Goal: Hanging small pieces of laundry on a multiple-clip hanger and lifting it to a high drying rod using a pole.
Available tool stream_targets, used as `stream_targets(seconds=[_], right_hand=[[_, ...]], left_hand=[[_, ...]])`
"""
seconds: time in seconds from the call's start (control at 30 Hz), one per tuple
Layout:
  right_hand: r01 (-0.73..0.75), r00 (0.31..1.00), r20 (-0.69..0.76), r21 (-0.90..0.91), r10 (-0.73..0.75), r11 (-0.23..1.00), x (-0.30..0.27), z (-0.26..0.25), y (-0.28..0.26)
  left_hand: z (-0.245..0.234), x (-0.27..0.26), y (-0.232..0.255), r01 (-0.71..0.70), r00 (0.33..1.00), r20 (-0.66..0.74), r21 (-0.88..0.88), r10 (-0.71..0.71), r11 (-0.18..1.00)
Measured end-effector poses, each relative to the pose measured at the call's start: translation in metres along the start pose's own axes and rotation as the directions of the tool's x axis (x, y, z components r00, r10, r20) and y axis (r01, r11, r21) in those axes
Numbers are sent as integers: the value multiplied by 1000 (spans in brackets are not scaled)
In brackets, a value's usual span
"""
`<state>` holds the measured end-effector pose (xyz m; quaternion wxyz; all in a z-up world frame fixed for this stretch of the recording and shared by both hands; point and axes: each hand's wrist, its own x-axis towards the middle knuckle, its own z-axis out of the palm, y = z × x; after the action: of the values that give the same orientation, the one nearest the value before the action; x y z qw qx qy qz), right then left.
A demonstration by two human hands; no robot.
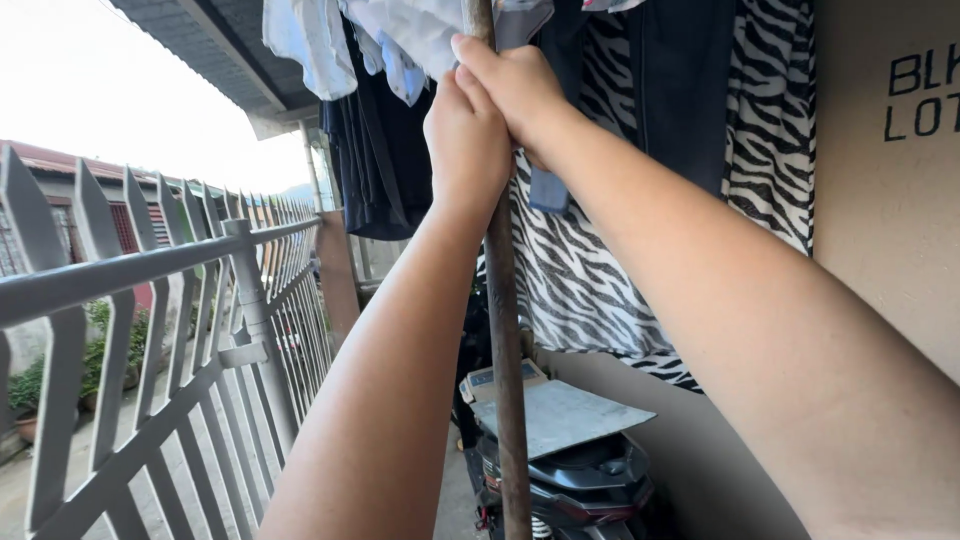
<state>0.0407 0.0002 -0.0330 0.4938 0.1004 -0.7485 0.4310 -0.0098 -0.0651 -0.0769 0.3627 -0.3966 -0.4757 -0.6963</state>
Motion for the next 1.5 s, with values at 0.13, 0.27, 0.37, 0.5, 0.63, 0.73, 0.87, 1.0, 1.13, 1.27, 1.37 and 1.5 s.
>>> stream_targets(seconds=[0.13,0.27,0.37,0.5,0.63,0.73,0.87,1.0,1.13,1.27,1.37,1.5], right_hand=[[23,1000,15,89,-24,996,7,-7,11],[-59,998,22,18,59,998,0,-15,0],[-53,999,12,27,53,998,7,-21,12],[-9,1000,14,85,8,996,21,-26,26],[29,999,25,140,-33,990,31,-28,19],[-37,999,34,88,34,995,52,-35,17],[-25,993,115,49,19,998,89,-44,25],[-49,992,119,12,48,999,96,-40,27],[8,995,103,31,-12,999,115,-37,44],[87,993,80,64,-92,994,109,-25,45],[130,989,62,78,-135,988,98,-18,48],[183,982,36,76,-186,980,78,-19,47]], left_hand=[[19,7,-20,-129,988,-81,35,131,991],[24,3,-4,-33,999,-34,-42,32,999],[36,6,-16,-21,999,-26,-31,20,999],[32,6,-4,-14,1000,-9,-57,14,998],[37,17,2,69,997,24,-63,-68,996],[48,37,0,46,999,15,-122,-45,991],[51,59,5,-4,1000,10,-115,5,993],[41,67,19,46,998,56,-167,-37,985],[54,88,-2,-37,992,113,-126,51,991],[57,91,-13,-148,983,105,-56,153,987],[52,69,-23,-151,989,-3,-70,151,986],[61,42,-57,-283,935,-229,-29,269,959]])
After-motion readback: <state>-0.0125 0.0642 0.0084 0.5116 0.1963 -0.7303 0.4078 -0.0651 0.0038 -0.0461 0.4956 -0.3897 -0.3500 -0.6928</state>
